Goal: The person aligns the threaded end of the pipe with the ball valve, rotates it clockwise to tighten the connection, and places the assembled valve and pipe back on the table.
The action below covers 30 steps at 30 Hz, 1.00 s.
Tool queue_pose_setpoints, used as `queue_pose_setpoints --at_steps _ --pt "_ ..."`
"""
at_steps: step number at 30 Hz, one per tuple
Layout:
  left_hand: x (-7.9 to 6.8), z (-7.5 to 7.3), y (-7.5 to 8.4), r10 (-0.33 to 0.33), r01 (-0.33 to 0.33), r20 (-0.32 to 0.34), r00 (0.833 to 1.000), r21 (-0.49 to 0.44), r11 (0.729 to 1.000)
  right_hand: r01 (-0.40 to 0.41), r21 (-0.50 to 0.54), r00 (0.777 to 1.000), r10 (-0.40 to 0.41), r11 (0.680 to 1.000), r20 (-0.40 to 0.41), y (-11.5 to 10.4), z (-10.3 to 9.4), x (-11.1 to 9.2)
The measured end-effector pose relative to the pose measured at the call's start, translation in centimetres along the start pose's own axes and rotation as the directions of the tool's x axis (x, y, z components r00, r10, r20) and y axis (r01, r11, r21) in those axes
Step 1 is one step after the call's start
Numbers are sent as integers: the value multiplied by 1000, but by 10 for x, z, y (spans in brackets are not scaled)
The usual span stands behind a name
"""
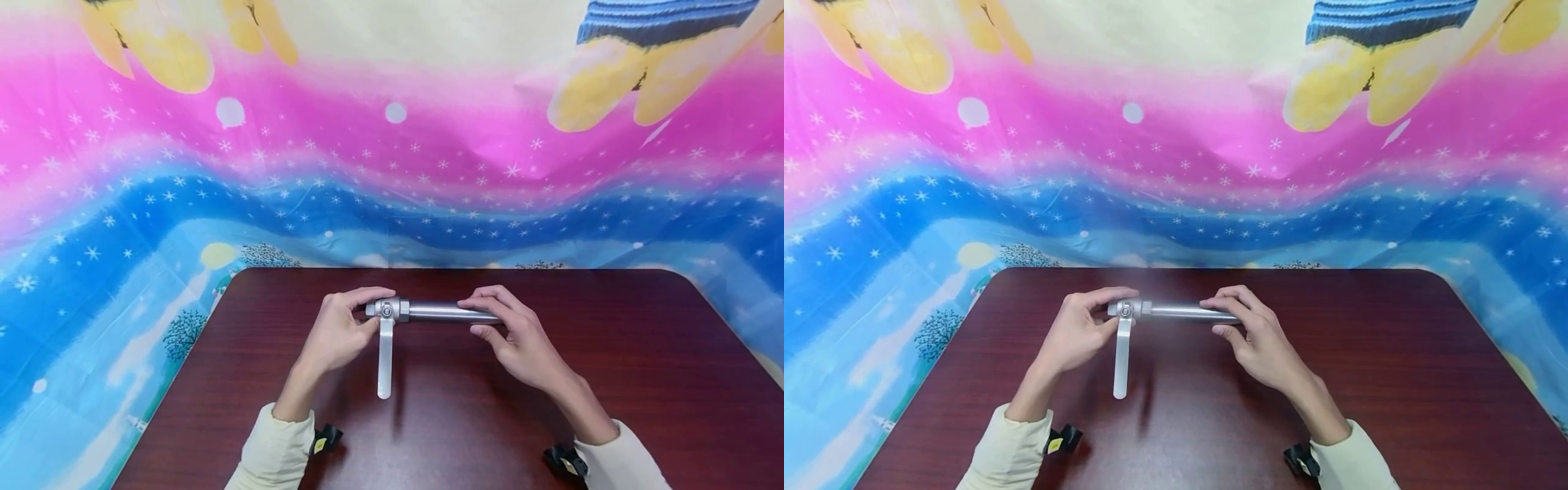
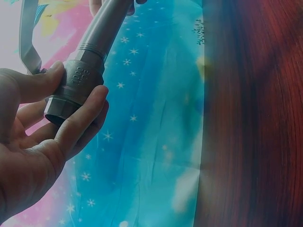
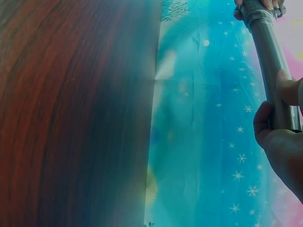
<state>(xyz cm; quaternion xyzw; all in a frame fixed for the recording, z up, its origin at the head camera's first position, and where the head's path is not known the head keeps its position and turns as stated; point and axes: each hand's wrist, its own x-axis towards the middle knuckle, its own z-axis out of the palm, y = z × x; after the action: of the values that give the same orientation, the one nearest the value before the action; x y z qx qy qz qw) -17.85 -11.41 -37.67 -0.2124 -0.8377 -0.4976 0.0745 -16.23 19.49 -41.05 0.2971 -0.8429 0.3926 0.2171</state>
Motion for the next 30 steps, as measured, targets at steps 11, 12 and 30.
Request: queue_pose_setpoints --at_steps 11,12,30 --pt "-1 0 0 4 -4 3 1000 -12 1000 -18 -22 1000 18 1000 24 1 -1 -2" --pt "-1 0 0 5 -5 2 1000 -12 1000 -19 -23 999 20 1000 28 1 -1 -2" --pt "0 -2 -1 -11 11 18 1000 20 1000 -6 -52 999 8 999 38 0 2 0"
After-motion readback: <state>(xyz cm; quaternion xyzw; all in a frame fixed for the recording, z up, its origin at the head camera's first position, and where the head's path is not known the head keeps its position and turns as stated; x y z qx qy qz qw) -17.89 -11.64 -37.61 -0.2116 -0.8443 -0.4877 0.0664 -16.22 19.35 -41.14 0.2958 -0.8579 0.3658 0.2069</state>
